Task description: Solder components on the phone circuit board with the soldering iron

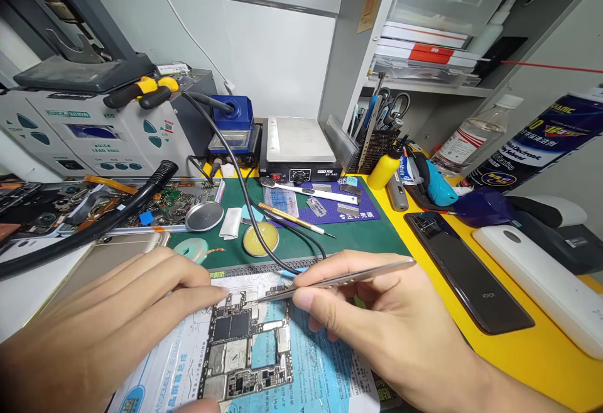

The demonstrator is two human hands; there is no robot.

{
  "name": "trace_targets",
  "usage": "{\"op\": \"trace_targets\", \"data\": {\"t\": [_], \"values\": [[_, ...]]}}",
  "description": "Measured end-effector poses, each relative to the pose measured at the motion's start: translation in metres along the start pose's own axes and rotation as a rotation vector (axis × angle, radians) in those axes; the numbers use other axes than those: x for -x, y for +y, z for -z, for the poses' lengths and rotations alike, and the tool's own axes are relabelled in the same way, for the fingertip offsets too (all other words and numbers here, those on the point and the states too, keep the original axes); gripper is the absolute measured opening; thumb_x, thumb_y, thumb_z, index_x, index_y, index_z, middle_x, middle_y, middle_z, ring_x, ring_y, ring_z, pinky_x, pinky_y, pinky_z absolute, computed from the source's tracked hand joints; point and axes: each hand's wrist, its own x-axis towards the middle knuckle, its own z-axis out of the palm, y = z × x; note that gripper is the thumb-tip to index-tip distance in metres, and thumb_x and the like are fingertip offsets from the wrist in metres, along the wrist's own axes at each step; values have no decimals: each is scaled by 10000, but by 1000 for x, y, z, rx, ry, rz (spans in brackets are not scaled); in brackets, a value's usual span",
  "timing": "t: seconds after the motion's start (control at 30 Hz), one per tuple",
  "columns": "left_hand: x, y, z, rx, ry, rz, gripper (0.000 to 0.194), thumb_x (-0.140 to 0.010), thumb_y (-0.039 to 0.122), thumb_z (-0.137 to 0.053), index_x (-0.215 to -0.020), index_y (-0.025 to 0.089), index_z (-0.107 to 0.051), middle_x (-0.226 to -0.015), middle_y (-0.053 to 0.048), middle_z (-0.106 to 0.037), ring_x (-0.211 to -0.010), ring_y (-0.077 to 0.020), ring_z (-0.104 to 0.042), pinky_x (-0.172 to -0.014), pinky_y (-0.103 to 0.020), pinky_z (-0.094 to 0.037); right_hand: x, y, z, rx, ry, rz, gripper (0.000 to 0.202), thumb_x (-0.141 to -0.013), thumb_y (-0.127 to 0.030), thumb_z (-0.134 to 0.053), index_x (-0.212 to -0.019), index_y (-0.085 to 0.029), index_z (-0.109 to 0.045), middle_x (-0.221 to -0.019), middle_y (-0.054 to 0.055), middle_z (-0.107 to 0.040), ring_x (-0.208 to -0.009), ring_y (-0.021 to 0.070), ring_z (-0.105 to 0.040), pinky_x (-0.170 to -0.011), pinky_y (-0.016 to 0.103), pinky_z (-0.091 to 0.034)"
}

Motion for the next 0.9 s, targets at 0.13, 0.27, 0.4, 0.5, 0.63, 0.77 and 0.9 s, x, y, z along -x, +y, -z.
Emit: {"op": "trace_targets", "data": {"t": [0.13, 0.27, 0.4, 0.5, 0.63, 0.77, 0.9], "values": [[0, 0, 0, 34, 13, -7, 530, -807, 337, -860, -1310, 302, -696, -1205, -5, -819, -981, -288, -770, -874, -472, -552, 0, -1, 1, -16, -25, -20, 217, -756, -485, -1264, -816, -400, -1074, -657, 46, -868, -502, 174, -700, -486, 213, -641], [1, -1, 0, 19, 2, -14, 527, -805, 317, -860, -1304, 301, -690, -1209, -16, -824, -991, -298, -776, -878, -475, -556, 2, 0, 1, -69, -28, -49, 222, -745, -451, -1272, -821, -385, -1074, -647, 40, -854, -504, 174, -717, -493, 201, -662], [1, -1, -2, -7, 15, -34, 501, -814, 328, -854, -1292, 293, -709, -1209, -31, -830, -1016, -312, -784, -888, -478, -568, 3, 2, 2, -85, -35, -59, 231, -729, -449, -1269, -832, -374, -1077, -640, 56, -864, -497, 211, -734, -485, 250, -690], [1, -1, -1, -21, 6, -13, 536, -793, 327, -861, -1307, 297, -716, -1210, -24, -826, -1020, -311, -780, -886, -472, -566, 4, 4, 4, -64, -38, -70, 201, -753, -420, -1251, -849, -375, -1081, -654, 68, -887, -517, 234, -775, -483, 255, -685], [1, 0, 0, -42, 14, -22, 571, -790, 340, -854, -1340, 288, -709, -1214, -14, -819, -1017, -300, -779, -883, -474, -579, 2, 3, 4, -59, -33, -56, 172, -777, -411, -1233, -830, -379, -1073, -630, 57, -870, -512, 219, -772, -488, 236, -675], [1, -1, -1, -68, 5, -31, 536, -839, 367, -851, -1350, 283, -714, -1221, -34, -828, -1025, -312, -787, -887, -486, -590, -2, 1, 2, -65, -38, -52, 178, -777, -401, -1241, -849, -397, -1078, -669, 48, -895, -525, 184, -770, -503, 185, -653], [-1, -3, -2, -47, 23, -49, 528, -876, 392, -838, -1372, 280, -693, -1217, -32, -825, -1015, -314, -795, -872, -499, -589, 0, 1, 3, -62, -56, -47, 186, -764, -406, -1246, -841, -407, -1076, -685, 46, -904, -532, 185, -771, -506, 181, -648]]}}
